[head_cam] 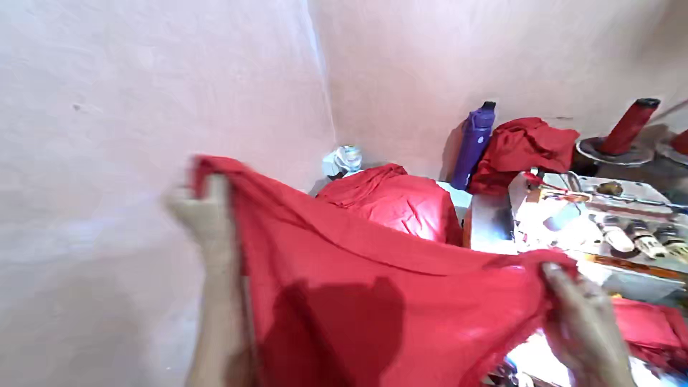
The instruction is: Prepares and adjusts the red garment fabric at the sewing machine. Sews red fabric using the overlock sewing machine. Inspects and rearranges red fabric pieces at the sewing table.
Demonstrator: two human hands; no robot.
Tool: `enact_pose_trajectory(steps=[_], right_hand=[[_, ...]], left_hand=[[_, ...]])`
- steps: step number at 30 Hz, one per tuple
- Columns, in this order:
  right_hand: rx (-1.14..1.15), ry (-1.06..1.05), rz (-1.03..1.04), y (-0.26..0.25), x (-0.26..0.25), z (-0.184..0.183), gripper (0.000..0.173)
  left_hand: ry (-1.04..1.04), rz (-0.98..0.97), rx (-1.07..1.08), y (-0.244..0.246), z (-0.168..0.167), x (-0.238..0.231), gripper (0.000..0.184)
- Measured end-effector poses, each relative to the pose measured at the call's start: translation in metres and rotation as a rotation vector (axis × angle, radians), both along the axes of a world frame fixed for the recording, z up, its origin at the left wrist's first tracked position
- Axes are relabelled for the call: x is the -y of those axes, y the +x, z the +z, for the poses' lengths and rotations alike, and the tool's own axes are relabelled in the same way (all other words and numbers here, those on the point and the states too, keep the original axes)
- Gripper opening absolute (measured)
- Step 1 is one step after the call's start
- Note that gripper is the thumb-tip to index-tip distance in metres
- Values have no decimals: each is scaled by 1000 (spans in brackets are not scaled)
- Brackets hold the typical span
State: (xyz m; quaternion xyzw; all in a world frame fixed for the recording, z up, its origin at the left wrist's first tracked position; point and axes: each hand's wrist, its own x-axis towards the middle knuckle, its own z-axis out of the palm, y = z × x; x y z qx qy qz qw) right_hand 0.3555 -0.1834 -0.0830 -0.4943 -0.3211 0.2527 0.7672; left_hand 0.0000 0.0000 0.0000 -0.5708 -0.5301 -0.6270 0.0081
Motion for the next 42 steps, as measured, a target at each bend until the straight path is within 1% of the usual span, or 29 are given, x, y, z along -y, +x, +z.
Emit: enact_pose_trajectory(steps=[2, 3, 4, 5, 6, 7, 9, 11, 12, 14, 15, 18, 22, 24, 26, 28, 31, 34, 36, 38, 40, 42], right_hand=[[-41, -111, -16, -1, -12, -28, 23], [-29, -148, -32, 0, -16, -40, 17], [-5, -191, -44, 1, -18, -47, 10], [14, -219, -41, 1, -18, -53, 8], [32, -214, -41, 3, -20, -59, 14], [48, -189, -37, 5, -20, -64, 15], [89, -107, -32, 6, -19, -68, 17], [105, 7, 2, 7, -17, -69, 21], [104, 36, 10, 7, -16, -69, 22], [70, 43, 5, 6, -14, -67, 20], [53, 44, 9, 5, -13, -66, 22], [42, 85, 42, 5, -14, -66, 28], [104, 102, 58, 2, -12, -66, 25], [134, 111, 48, 4, -10, -67, 23], [108, 105, 44, 6, -10, -69, 23], [45, 95, 44, 6, -10, -68, 25], [78, 106, 62, 7, -10, -71, 26], [98, 137, 84, 7, -10, -75, 21], [42, 144, 47, 6, -11, -74, 19], [19, 142, 17, 7, -10, -73, 19], [40, 147, -31, 6, -10, -76, 18], [73, 153, -80, 2, -11, -78, 18]], left_hand=[[-236, -98, -154, 38, -39, -40, 39], [-389, -185, -265, 56, -62, -54, 41], [-495, -271, -366, 78, -82, -62, 46], [-540, -356, -453, 106, -97, -61, 48], [-521, -461, -515, 135, -107, -52, 46], [-440, -598, -547, 161, -115, -39, 41], [-226, -957, -531, 201, -126, -12, 33], [-149, -1267, -512, 225, -123, 9, 38], [-135, -1362, -513, 232, -121, 16, 42], [-118, -1465, -510, 241, -118, 24, 50], [-132, -1497, -500, 242, -116, 26, 49], [-184, -1553, -488, 245, -109, 31, 34], [-201, -1579, -527, 246, -109, 29, 43], [-235, -1559, -543, 243, -106, 30, 33], [-247, -1560, -526, 241, -101, 32, 25], [-236, -1571, -502, 240, -99, 36, 24], [-207, -1553, -442, 241, -102, 41, 20], [-153, -1559, -373, 243, -104, 43, 17], [-140, -1519, -367, 242, -104, 44, 16], [-102, -1455, -410, 241, -104, 45, 20], [-38, -1427, -424, 241, -107, 45, 23], [-21, -1399, -376, 242, -108, 46, 24]])
